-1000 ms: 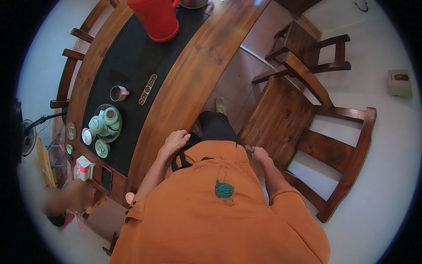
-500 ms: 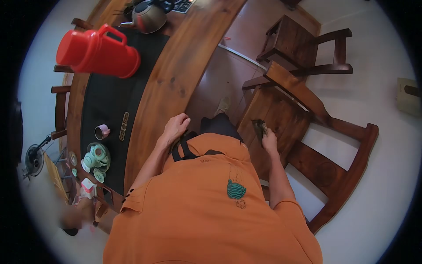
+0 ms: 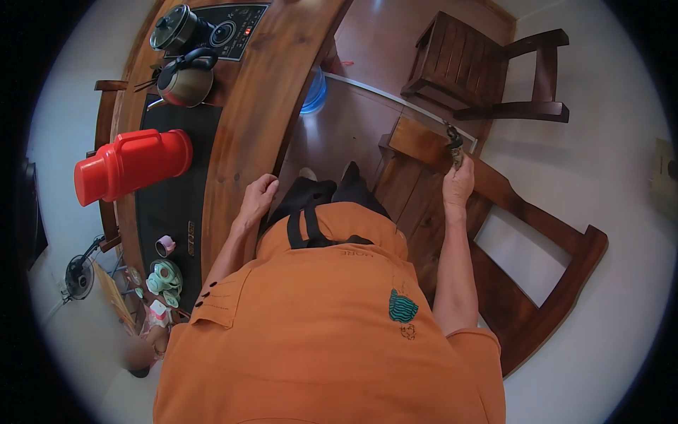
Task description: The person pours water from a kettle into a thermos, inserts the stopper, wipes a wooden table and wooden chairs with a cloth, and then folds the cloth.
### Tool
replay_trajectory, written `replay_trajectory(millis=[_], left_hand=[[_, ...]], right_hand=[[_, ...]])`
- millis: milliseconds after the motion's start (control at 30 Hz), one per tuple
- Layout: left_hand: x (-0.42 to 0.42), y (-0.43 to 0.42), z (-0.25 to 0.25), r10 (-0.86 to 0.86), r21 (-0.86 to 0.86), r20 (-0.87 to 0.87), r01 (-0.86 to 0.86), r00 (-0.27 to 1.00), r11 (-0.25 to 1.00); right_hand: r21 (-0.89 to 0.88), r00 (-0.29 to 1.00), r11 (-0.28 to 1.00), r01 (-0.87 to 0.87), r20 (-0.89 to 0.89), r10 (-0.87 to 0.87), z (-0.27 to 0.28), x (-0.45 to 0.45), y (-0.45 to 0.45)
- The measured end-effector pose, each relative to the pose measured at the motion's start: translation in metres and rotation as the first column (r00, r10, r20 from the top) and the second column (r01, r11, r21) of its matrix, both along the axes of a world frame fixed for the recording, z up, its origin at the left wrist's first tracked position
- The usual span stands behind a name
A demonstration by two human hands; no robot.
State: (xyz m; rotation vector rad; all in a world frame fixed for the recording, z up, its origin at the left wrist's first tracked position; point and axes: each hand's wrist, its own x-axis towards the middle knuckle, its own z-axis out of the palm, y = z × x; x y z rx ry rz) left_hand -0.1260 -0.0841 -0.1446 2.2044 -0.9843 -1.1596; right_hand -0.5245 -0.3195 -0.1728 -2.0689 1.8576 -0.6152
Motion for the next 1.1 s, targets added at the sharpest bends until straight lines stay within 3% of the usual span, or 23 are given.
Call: replay_trajectory(millis=[100,167,233,300,333,433,567,800,1100], left_hand=[[0.003,-0.009,-0.002,0.026,-0.031,0.041,-0.024,0.999,0.999],[0.004,-0.017,-0.004,0.055,-0.017,0.015,-0.054,0.998,0.998],[0.007,-0.025,-0.004,0.087,-0.002,-0.005,-0.087,0.996,0.996],[0.009,-0.037,-0.005,0.082,-0.074,-0.03,-0.084,0.996,0.994],[0.011,-0.043,-0.005,0.057,-0.103,0.003,-0.057,0.998,0.993],[0.02,-0.063,-0.009,0.076,-0.093,-0.053,-0.081,0.996,0.992],[0.033,-0.086,-0.006,0.112,-0.032,-0.111,-0.117,0.987,0.993],[0.054,-0.118,-0.009,0.092,-0.026,-0.134,-0.096,0.987,0.995],[0.057,-0.116,-0.003,0.198,-0.017,-0.157,-0.203,0.968,0.979]], right_hand=[[0.081,0.992,0.993,-0.082,-0.088,0.089,-0.018,0.016,-0.006],[0.287,0.982,0.956,-0.059,-0.153,0.106,-0.028,0.025,-0.011],[0.238,0.949,0.957,-0.163,-0.227,0.218,-0.03,0.03,-0.015],[0.321,0.92,0.93,-0.178,-0.282,0.273,-0.028,0.035,-0.025],[0.317,0.915,0.929,-0.192,-0.284,0.286,-0.026,0.038,-0.032],[0.579,0.907,0.806,-0.123,-0.264,0.328,-0.026,0.036,-0.052],[0.729,0.929,0.681,-0.063,-0.206,0.307,-0.031,0.028,-0.067],[0.763,0.924,0.645,-0.04,-0.218,0.315,-0.029,0.028,-0.071],[0.858,0.835,0.513,0.007,-0.288,0.469,-0.031,0.032,-0.089]])
